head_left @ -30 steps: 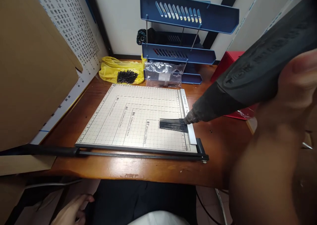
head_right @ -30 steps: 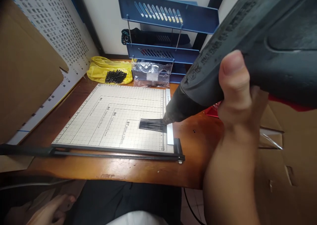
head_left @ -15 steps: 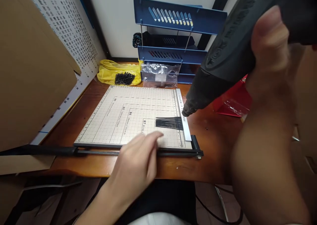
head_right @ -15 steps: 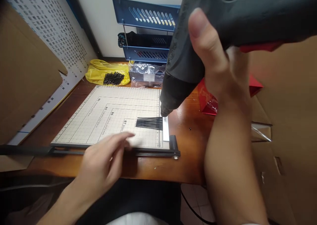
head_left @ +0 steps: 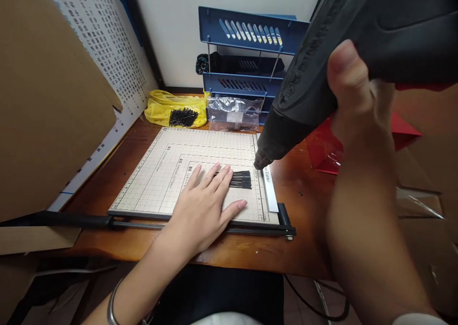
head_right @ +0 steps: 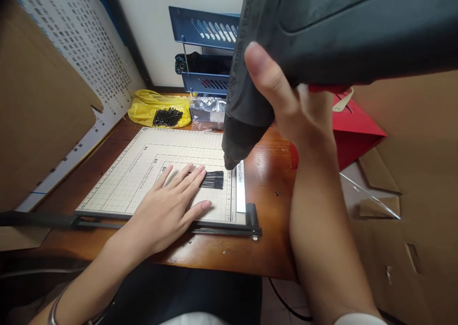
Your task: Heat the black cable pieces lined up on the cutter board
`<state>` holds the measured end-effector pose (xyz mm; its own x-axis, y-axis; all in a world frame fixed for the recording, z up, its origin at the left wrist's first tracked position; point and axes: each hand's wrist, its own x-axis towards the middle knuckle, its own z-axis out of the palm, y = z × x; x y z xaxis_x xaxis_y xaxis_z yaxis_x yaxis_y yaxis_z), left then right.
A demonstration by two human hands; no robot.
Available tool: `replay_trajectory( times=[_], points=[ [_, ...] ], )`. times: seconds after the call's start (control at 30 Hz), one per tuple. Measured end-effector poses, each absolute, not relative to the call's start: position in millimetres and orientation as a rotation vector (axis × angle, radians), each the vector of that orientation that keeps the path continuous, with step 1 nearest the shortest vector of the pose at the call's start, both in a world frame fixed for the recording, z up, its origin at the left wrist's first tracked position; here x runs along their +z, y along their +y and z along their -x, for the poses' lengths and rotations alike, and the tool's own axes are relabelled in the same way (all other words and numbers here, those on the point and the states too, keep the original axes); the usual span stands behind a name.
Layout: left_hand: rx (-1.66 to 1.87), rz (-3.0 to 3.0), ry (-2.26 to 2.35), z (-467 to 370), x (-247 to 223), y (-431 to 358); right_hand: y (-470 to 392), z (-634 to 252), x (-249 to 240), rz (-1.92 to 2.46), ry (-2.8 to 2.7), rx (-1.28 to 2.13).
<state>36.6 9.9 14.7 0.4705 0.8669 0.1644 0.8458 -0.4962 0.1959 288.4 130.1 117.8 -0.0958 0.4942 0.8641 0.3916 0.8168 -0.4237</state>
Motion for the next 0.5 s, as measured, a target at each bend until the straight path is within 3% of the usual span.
replay_trajectory(
  times=[0.3,0.5],
  points=[
    [0.343,-2.622,1.609,-9.4,26.2,-12.6,117.6,-274.3,121.9,0.805,-1.581,0.117],
    [0.532,-2.678,1.682,-6.7,24.1,-13.0,128.6,-273.3,120.7,0.671,-1.613,0.266]
  ],
)
